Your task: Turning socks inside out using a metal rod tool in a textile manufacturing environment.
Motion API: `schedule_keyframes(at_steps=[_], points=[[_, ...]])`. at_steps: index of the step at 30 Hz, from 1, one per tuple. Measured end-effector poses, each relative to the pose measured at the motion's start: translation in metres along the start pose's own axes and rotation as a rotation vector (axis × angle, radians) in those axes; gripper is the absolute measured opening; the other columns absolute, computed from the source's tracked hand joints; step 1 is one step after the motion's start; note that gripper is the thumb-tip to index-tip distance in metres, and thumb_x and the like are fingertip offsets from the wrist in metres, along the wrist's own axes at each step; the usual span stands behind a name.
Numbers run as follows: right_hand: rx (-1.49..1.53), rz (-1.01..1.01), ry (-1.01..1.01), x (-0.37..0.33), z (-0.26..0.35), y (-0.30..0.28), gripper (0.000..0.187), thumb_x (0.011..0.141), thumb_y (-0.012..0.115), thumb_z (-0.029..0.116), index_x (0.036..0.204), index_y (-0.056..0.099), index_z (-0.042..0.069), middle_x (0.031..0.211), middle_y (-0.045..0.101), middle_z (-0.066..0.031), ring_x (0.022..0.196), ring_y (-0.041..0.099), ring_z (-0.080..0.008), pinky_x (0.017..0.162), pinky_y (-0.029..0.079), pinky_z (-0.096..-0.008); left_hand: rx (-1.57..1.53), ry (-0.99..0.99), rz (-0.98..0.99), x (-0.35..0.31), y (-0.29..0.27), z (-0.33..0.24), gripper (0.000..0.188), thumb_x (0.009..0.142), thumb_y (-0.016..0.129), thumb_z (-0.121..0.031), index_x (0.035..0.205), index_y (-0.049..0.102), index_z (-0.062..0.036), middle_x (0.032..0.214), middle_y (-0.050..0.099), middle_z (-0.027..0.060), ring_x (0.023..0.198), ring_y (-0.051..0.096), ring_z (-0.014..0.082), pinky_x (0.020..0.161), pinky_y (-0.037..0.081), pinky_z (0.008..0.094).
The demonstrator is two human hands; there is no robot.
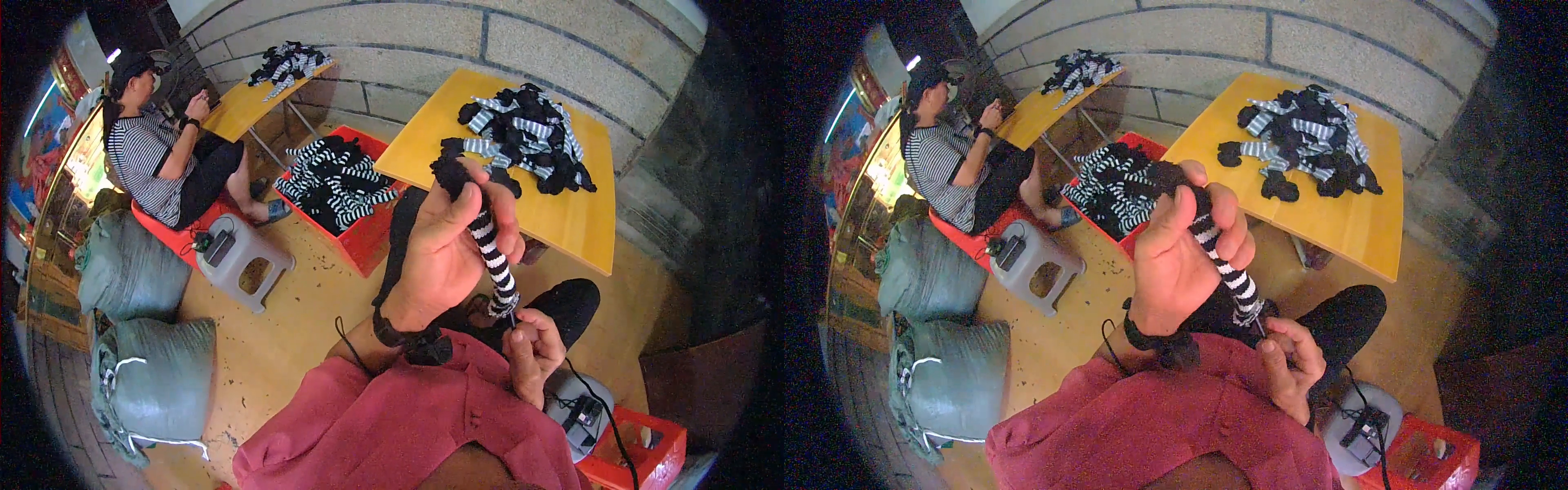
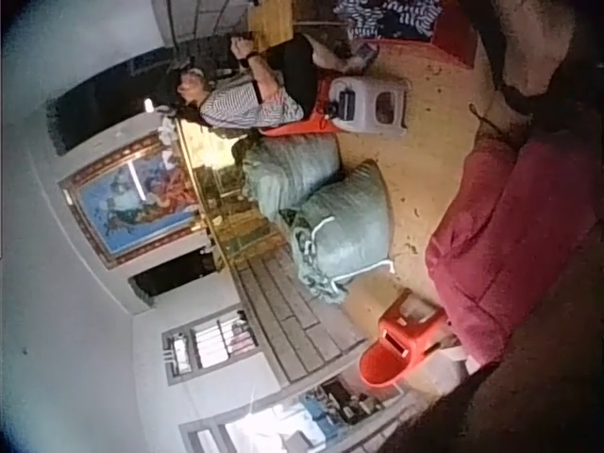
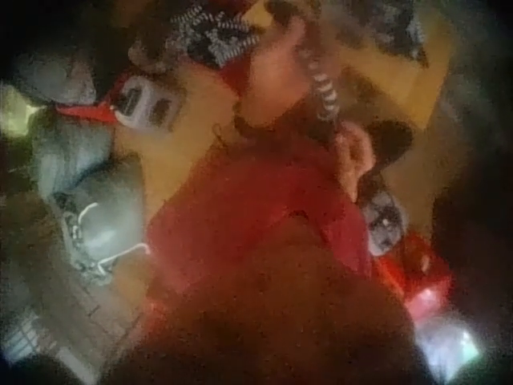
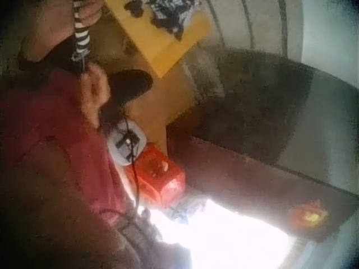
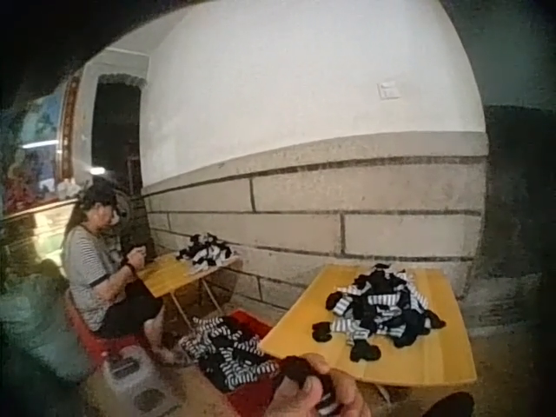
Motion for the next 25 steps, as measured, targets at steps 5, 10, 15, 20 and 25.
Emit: schedule_keyframes(at_steps=[5,10,15,20,25], points=[[-0.091,-0.059,-0.168,-0.002,0.004,-0.005,0.022,0.080,0.061,0.004,0.101,0.057,-0.003,0.074,0.059,-0.0010,0.062,0.052,-0.0065,0.058,0.040,-0.0186,-0.017,-0.269,0.192,-0.007,0.008,0.040,0.020,0.094,0.043,-0.031,0.102,0.046,-0.0132,0.058,0.038,0.0003,0.044,0.031,0.0087,0.042,0.026,0.0247],[0.184,-0.096,-0.037,0.003,-0.003,0.001,0.028,0.079,0.062,0.004,0.104,0.052,-0.002,0.075,0.058,-0.0024,0.059,0.049,-0.0049,0.052,0.038,-0.0180,-0.022,-0.278,0.077,-0.028,0.005,0.069,0.015,0.093,0.047,-0.026,0.093,0.044,-0.0115,0.053,0.033,-0.0018,0.041,0.026,0.0066,0.038,0.022,0.0227],[0.658,0.110,0.352,0.014,-0.006,0.035,0.030,0.081,0.061,0.006,0.106,0.048,-0.001,0.074,0.058,-0.0007,0.058,0.045,-0.0019,0.053,0.036,-0.0164,-0.047,-0.230,0.066,-0.029,0.002,0.064,0.012,0.094,0.048,-0.021,0.098,0.044,-0.0103,0.054,0.034,-0.0016,0.042,0.028,0.0059,0.038,0.023,0.0220],[0.025,-0.068,-0.147,0.009,0.018,0.004,0.032,0.077,0.056,-0.002,0.109,0.052,-0.006,0.079,0.063,-0.0086,0.060,0.058,-0.0122,0.051,0.044,-0.0218,0.248,-0.174,0.020,-0.018,0.000,0.050,0.022,0.093,0.048,-0.025,0.105,0.044,-0.0070,0.058,0.042,0.0003,0.045,0.037,0.0073,0.043,0.030,0.0210],[-0.507,-0.187,-0.514,0.000,0.053,0.006,0.030,0.075,0.059,-0.006,0.105,0.057,-0.007,0.083,0.065,-0.0173,0.067,0.064,-0.0202,0.061,0.050,-0.0272,0.585,0.099,-0.081,-0.010,-0.022,0.011,0.039,0.086,0.058,-0.005,0.120,0.038,0.0015,0.094,0.059,0.0080,0.086,0.057,0.0123,0.079,0.046,0.0244]])
Point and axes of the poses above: each hand's wrist, its own x-axis towards the middle knuckle, its own y-axis out of the palm, z = x × y, the point moved 10 cm from there along x, towards the middle knuckle
